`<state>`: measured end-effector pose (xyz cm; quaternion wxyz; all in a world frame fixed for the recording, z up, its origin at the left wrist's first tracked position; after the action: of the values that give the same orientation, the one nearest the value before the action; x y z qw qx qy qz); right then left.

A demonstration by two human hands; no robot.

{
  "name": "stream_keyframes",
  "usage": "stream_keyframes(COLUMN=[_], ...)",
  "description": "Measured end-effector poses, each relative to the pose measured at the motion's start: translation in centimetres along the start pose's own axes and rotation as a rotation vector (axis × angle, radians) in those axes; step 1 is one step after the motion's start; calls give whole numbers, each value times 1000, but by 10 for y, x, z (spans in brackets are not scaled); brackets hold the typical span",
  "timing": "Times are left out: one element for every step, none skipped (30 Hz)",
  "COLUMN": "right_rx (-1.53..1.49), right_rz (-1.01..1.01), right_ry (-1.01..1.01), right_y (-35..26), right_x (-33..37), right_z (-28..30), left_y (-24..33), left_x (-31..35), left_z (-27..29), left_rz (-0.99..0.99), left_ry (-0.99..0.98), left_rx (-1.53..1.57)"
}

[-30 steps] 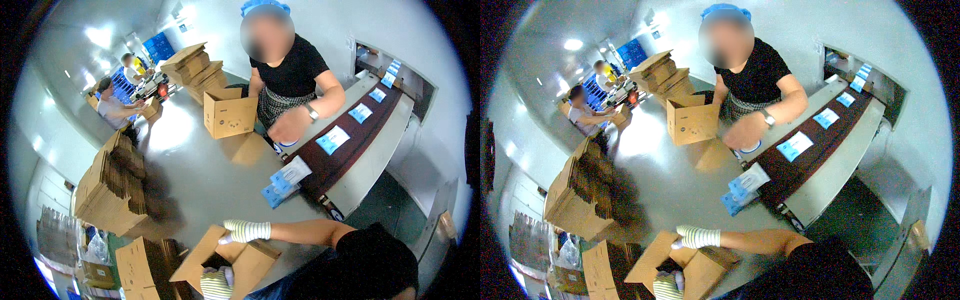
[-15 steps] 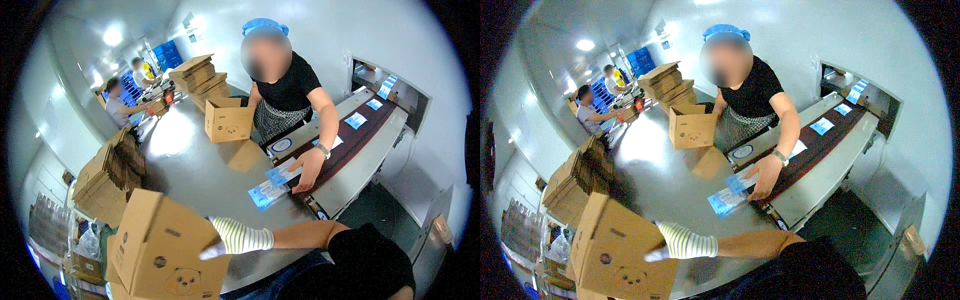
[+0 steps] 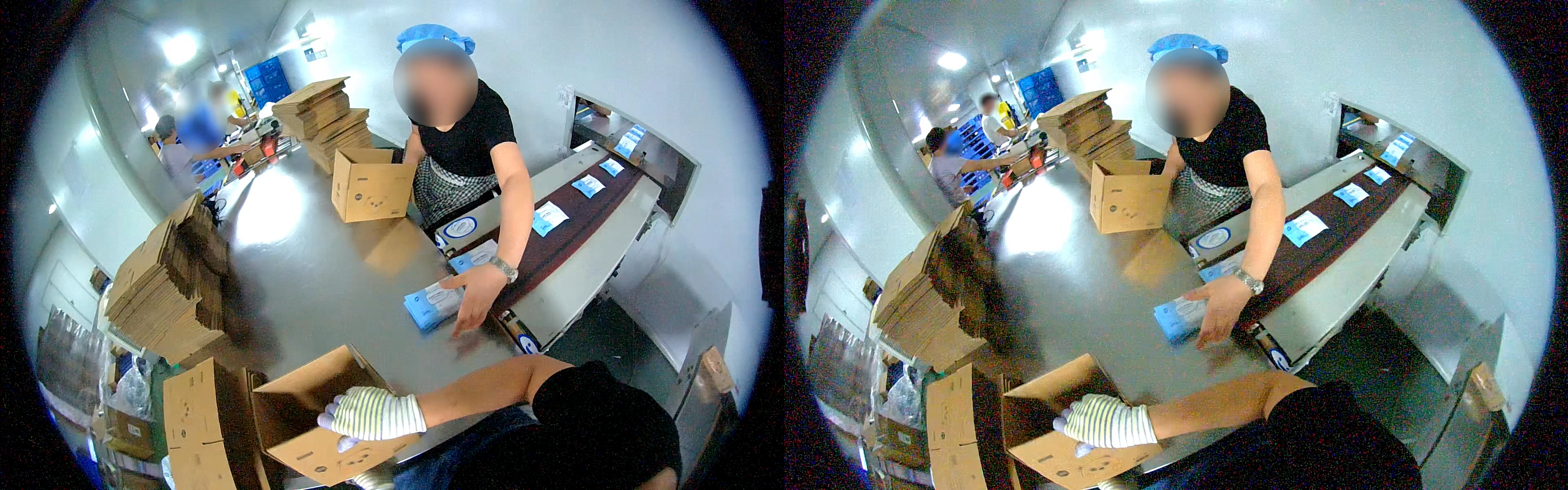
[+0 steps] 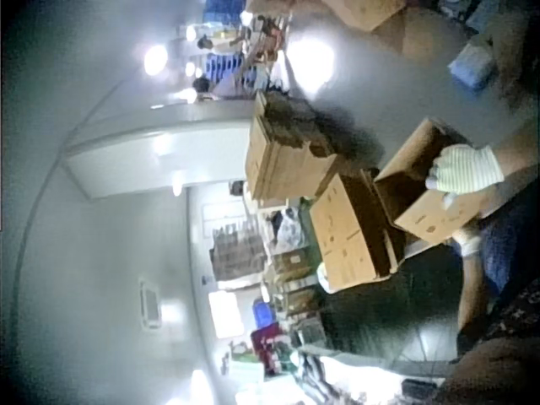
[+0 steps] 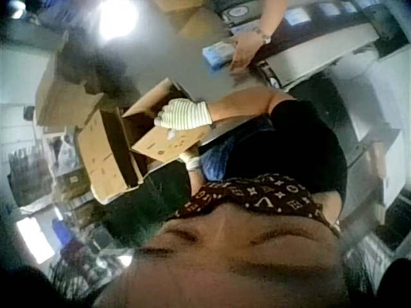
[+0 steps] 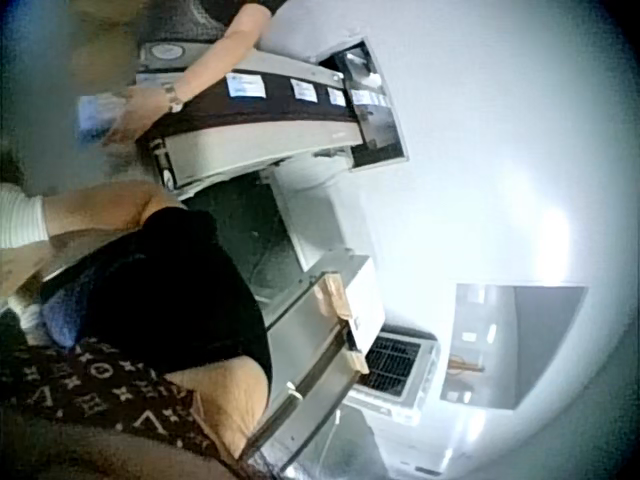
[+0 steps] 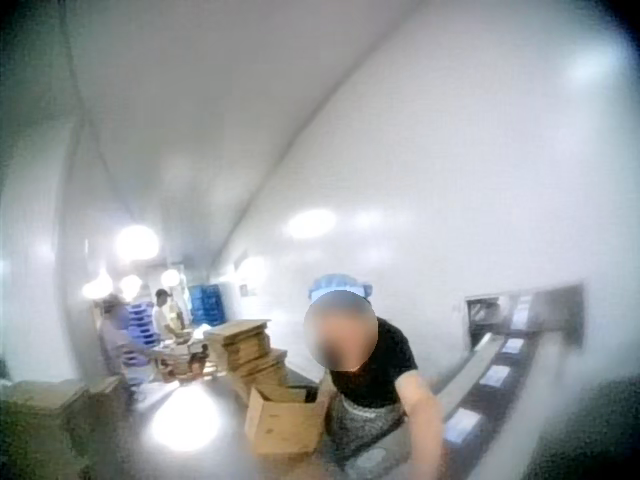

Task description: The person picks up blue packets from a conveyor belt and places them into a cardboard box, then moves the filled box to a stack on the table.

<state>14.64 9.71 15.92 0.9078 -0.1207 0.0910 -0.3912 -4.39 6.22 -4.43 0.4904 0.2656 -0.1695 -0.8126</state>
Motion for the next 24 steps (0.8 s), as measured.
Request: stream_keyframes(right_rx=[-10,47,111,157,234,229,226,225,195,177,160,109,62,68,77,81,60,33,34,-46,-126,-193,-222,-175], right_rz=[6,74,136,152,189,227,286,366,426,441,452,450,441,385,321,315,309,308,308,225,140,185,231,203], right_ry=[-1,48,97,67,165,121,81,147,201,202,202,241,240,203,166,169,303,436,439,438,437,329,300,317], right_y=[1,0,0,3,11,20,23,24,27,31,36,41,45,50,53,55,59,62,60,59,57,43,25,10], right_x=[-3,-6,-7,-6,-6,-2,-1,-2,1,4,8,10,10,11,14,17,23,28,30,31,35,38,41,46], right_z=[-6,-14,-18,-15,-22,-21,-16,-21,-19,-15,-12,-11,-7,-4,0,1,5,9,6,1,-1,-1,0,-2], left_y=[-10,-24,-39,-70,-98,-29,42,84,125,120,112,126,132,128,126,128,131,139,147,149,151,154,149,124], left_x=[12,22,30,38,49,22,1,-14,-32,-37,-40,-48,-53,-54,-56,-57,-56,-59,-61,-64,-67,-69,-71,-71], left_z=[-1,-1,3,18,30,76,132,163,189,195,195,193,188,179,169,162,155,150,147,143,140,141,138,120], left_rz=[-52,-75,-69,133,343,383,468,339,210,1,-212,-187,-270,-279,-296,-321,-347,-371,-406,-384,-364,-377,-428,-372], left_ry=[-11,-6,-6,-38,78,119,184,191,191,120,39,-230,-278,-360,-444,-469,-493,-489,-474,-485,-498,-455,-361,-389], left_rx=[-59,-62,-5,495,997,645,279,197,120,-243,-602,-827,-756,-759,-759,-758,-756,-689,-636,-596,-555,-561,-556,-566])
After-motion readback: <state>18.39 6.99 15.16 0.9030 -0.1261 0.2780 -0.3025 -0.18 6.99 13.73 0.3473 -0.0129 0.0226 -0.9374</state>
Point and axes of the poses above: each hand's wrist, its own x-axis away from the middle knuckle, its own z-axis out of the back of the hand, y = z × x, the point moved 4 cm from there along -x, towards the middle knuckle, and after that the axes turned 14 degrees about -y, right-handed, at the moved point
